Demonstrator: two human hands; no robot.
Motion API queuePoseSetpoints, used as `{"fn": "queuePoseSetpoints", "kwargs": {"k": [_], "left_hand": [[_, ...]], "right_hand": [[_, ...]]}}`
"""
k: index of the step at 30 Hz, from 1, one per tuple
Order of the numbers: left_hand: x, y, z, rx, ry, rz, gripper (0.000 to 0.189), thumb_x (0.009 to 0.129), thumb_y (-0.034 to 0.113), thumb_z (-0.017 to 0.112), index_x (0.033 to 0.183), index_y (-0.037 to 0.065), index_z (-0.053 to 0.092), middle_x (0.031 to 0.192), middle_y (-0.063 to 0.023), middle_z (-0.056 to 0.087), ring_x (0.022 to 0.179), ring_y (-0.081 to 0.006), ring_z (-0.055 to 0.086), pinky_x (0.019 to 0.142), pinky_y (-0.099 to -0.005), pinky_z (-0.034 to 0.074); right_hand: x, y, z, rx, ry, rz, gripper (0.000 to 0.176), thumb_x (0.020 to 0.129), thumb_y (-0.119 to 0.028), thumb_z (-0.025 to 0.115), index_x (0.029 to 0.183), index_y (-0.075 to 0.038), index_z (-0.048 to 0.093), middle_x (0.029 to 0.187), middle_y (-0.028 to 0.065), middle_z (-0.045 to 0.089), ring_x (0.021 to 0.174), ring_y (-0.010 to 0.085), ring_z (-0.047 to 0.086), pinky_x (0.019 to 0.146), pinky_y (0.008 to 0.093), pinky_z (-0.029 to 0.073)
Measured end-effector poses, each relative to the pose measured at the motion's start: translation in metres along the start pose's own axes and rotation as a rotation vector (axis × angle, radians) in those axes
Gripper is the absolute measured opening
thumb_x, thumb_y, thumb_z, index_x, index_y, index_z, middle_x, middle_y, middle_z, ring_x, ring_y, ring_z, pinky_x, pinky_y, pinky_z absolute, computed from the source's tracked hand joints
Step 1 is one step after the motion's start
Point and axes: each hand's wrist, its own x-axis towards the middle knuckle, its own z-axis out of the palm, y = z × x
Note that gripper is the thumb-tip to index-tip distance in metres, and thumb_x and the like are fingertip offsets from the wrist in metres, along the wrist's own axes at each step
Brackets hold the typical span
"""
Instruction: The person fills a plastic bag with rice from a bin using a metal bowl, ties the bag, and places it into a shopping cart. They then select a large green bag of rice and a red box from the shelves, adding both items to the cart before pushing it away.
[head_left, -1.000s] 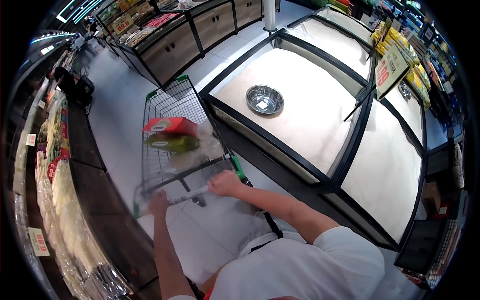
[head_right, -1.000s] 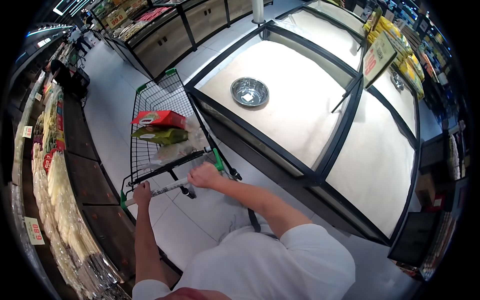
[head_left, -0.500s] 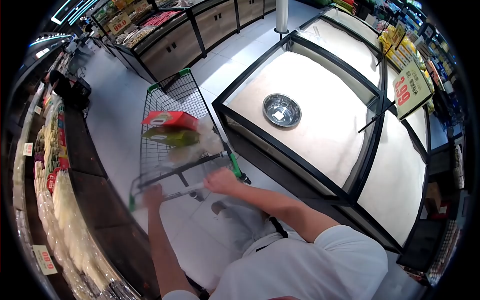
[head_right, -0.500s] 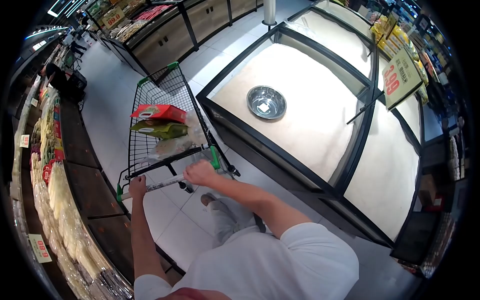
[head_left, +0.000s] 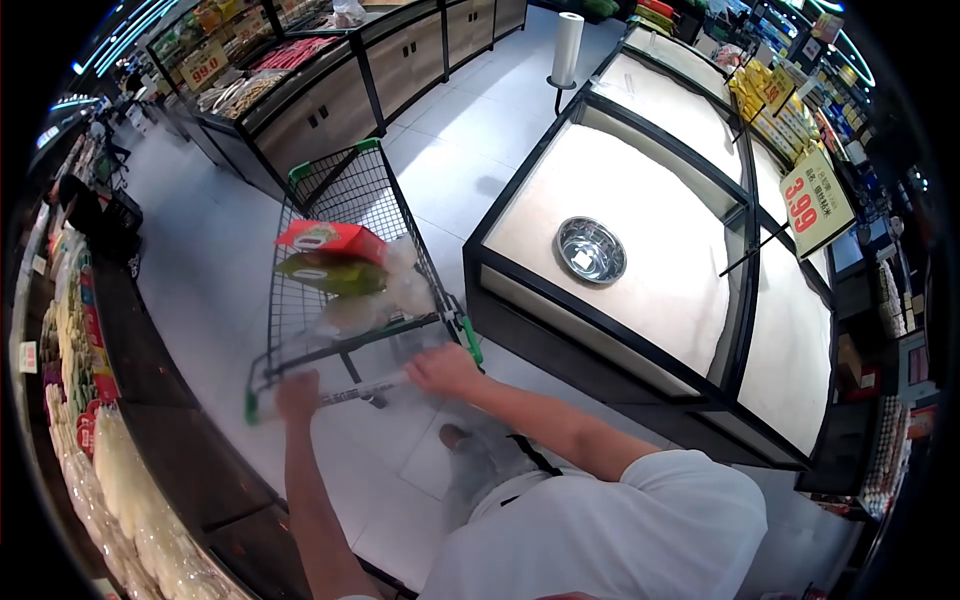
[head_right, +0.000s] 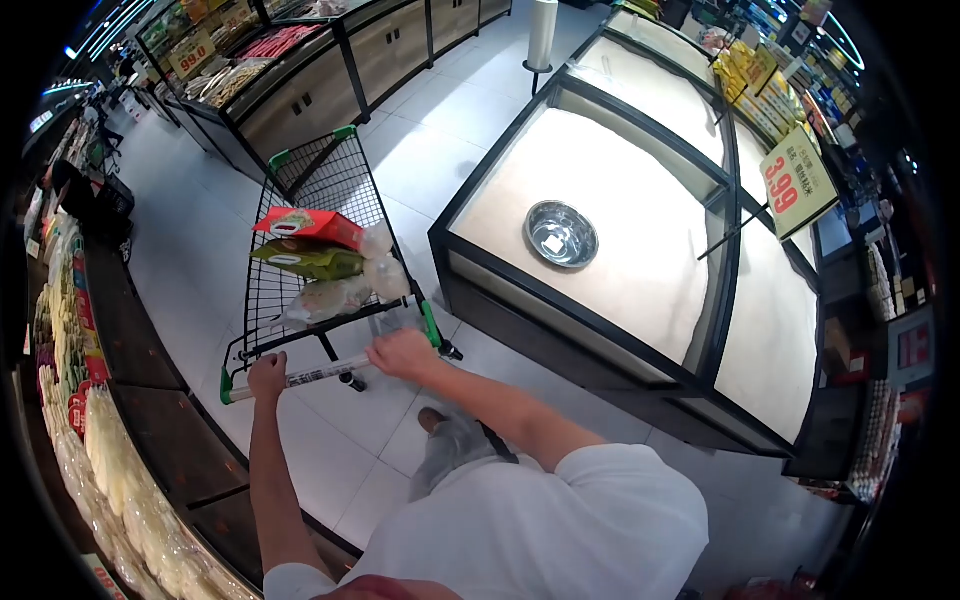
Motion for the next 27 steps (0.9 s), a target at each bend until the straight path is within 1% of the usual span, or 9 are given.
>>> {"fn": "queuePoseSetpoints", "kwargs": {"k": [6,11,13,15,18,21,24,26,27], "left_hand": [[0.099,-0.042,-0.007,-0.092,0.023,0.003,0.043,0.088,0.048,0.052,0.090,0.011,0.075,0.092,-0.0173,0.070,0.090,-0.0394,0.067,0.081,-0.0491,0.053],[0.204,-0.118,0.011,-0.118,0.038,0.074,0.043,0.088,0.049,0.054,0.088,0.010,0.075,0.091,-0.0167,0.070,0.089,-0.0380,0.067,0.080,-0.0483,0.052],[0.241,-0.133,0.009,-0.100,0.047,0.110,0.043,0.088,0.048,0.055,0.088,0.010,0.074,0.091,-0.0169,0.070,0.088,-0.0379,0.067,0.079,-0.0477,0.052],[0.268,-0.111,-0.003,-0.057,0.032,0.130,0.043,0.089,0.047,0.054,0.088,0.009,0.074,0.091,-0.0173,0.070,0.088,-0.0379,0.067,0.079,-0.0471,0.053],[0.292,-0.032,-0.030,-0.101,0.057,0.153,0.043,0.090,0.045,0.054,0.090,0.008,0.075,0.089,-0.0187,0.070,0.085,-0.0382,0.067,0.079,-0.0463,0.053],[0.323,0.037,-0.045,-0.076,0.024,0.139,0.045,0.089,0.046,0.054,0.092,0.007,0.075,0.089,-0.0189,0.070,0.085,-0.0381,0.068,0.079,-0.0461,0.053],[0.357,0.085,-0.037,-0.088,0.075,0.154,0.048,0.089,0.048,0.052,0.091,0.006,0.075,0.087,-0.0194,0.071,0.084,-0.0382,0.068,0.078,-0.0469,0.053],[0.376,0.121,-0.040,-0.086,0.022,0.149,0.049,0.089,0.049,0.051,0.088,0.007,0.075,0.083,-0.0200,0.069,0.081,-0.0392,0.067,0.076,-0.0478,0.052],[0.385,0.139,-0.035,-0.088,0.036,0.150,0.048,0.089,0.049,0.051,0.086,0.007,0.075,0.082,-0.0201,0.069,0.080,-0.0394,0.067,0.074,-0.0482,0.052]], "right_hand": [[0.084,-0.002,0.066,-0.029,0.010,0.017,0.040,0.093,-0.036,0.054,0.063,-0.011,0.062,0.057,0.0109,0.061,0.052,0.0322,0.061,0.052,0.0463,0.049],[0.165,-0.024,0.155,-0.086,0.012,0.062,0.040,0.093,-0.035,0.054,0.062,-0.011,0.062,0.056,0.0102,0.061,0.051,0.0318,0.061,0.049,0.0455,0.047],[0.194,-0.027,0.179,-0.103,0.037,0.069,0.040,0.093,-0.035,0.054,0.062,-0.011,0.061,0.056,0.0100,0.061,0.051,0.0317,0.060,0.049,0.0457,0.047],[0.216,-0.007,0.172,-0.110,0.061,0.063,0.041,0.093,-0.035,0.054,0.062,-0.011,0.061,0.055,0.0099,0.060,0.050,0.0316,0.060,0.049,0.0455,0.047],[0.242,0.055,0.128,-0.119,0.091,0.042,0.040,0.093,-0.035,0.054,0.061,-0.011,0.061,0.054,0.0093,0.059,0.049,0.0311,0.059,0.050,0.0446,0.047],[0.271,0.118,0.099,-0.162,0.097,0.038,0.040,0.093,-0.034,0.055,0.061,-0.011,0.060,0.055,0.0082,0.060,0.049,0.0295,0.059,0.050,0.0434,0.047],[0.292,0.166,0.070,-0.191,0.089,0.036,0.039,0.093,-0.034,0.055,0.062,-0.011,0.061,0.057,0.0077,0.061,0.050,0.0280,0.060,0.051,0.0428,0.046],[0.306,0.198,0.053,-0.187,0.094,0.034,0.039,0.093,-0.034,0.055,0.063,-0.011,0.062,0.058,0.0074,0.062,0.051,0.0273,0.060,0.052,0.0427,0.047],[0.311,0.213,0.041,-0.183,0.075,0.044,0.038,0.093,-0.034,0.055,0.064,-0.011,0.063,0.058,0.0078,0.062,0.052,0.0277,0.061,0.054,0.0419,0.047]]}}
